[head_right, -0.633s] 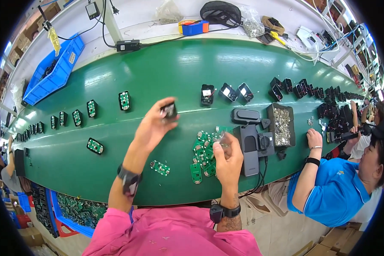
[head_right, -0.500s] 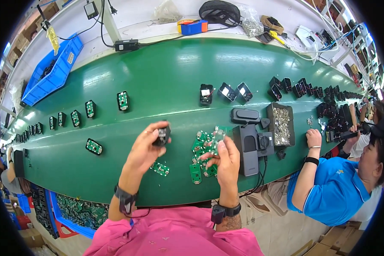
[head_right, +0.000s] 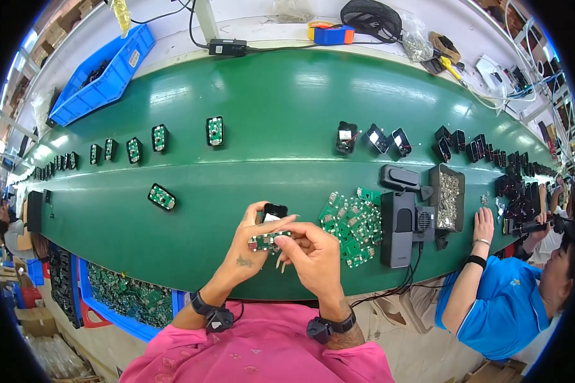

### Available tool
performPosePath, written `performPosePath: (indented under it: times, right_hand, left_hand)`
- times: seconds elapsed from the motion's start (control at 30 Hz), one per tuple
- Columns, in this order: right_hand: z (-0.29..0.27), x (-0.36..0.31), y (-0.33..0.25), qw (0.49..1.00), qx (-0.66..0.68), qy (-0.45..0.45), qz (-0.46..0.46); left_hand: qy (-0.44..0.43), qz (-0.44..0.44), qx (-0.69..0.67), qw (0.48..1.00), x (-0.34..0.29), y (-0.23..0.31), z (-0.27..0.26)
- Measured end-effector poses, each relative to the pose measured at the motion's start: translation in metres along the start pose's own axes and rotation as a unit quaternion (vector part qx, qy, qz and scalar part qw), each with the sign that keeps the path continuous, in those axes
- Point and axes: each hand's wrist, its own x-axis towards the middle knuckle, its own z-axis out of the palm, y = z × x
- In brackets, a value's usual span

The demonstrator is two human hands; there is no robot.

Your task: The person picks up a circuit board and a black plastic housing, fits the board into the housing by hand, and then places the assembled unit onto the conveyor belt.

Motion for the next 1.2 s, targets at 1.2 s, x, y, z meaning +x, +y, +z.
performPosePath:
  times: [1.2]
  right_hand:
    - [-0.024, 0.004, 0.005, 0.975, 0.204, 0.088, -0.017]
  left_hand:
    - [-0.003, 0.017, -0.015, 1.000, -0.010, 0.007, -0.001]
